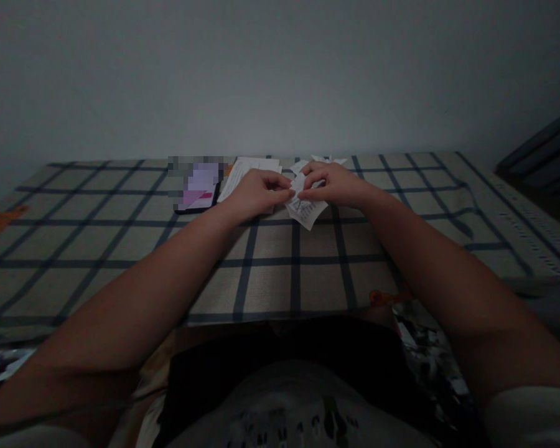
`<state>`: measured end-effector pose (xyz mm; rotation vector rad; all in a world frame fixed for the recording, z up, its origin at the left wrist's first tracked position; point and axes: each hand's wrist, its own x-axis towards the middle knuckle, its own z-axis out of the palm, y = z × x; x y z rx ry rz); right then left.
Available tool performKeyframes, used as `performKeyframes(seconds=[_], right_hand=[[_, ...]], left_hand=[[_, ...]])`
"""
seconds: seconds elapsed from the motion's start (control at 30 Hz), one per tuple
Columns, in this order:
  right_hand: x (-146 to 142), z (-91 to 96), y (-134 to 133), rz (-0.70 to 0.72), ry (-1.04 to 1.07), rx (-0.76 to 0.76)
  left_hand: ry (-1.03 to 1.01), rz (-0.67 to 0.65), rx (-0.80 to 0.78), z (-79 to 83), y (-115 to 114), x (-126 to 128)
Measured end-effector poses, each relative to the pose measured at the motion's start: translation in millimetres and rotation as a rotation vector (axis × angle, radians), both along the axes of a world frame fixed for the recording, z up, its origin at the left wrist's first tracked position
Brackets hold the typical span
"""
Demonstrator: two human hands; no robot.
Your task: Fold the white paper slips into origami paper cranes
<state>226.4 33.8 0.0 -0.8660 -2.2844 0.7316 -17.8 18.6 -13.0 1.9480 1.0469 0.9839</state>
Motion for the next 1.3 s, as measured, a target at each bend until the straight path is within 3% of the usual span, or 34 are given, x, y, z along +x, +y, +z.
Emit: performKeyframes(seconds=[0.23, 0.73, 1.13, 1.3], right_hand=[[0.0, -3.6, 1.5, 0.017, -0.067, -0.071], [-3.7, -3.5, -1.4, 0.08, -0.136, -0.005], [-3.6, -7.2, 2.9, -0.017, -0.073, 0.07], [-6.8, -7.6, 1.2, -0.012, 0.076, 0.111]], left_hand=[[0.009, -0.013, -0.045, 2.0, -2.3, 0.4], [0.007, 0.039, -0.052, 3.9, -4.0, 2.2], [-0.074, 0.049, 0.034, 4.9, -7.1, 3.8], [-0.113, 0.043, 0.05, 5.6, -6.6, 2.8]])
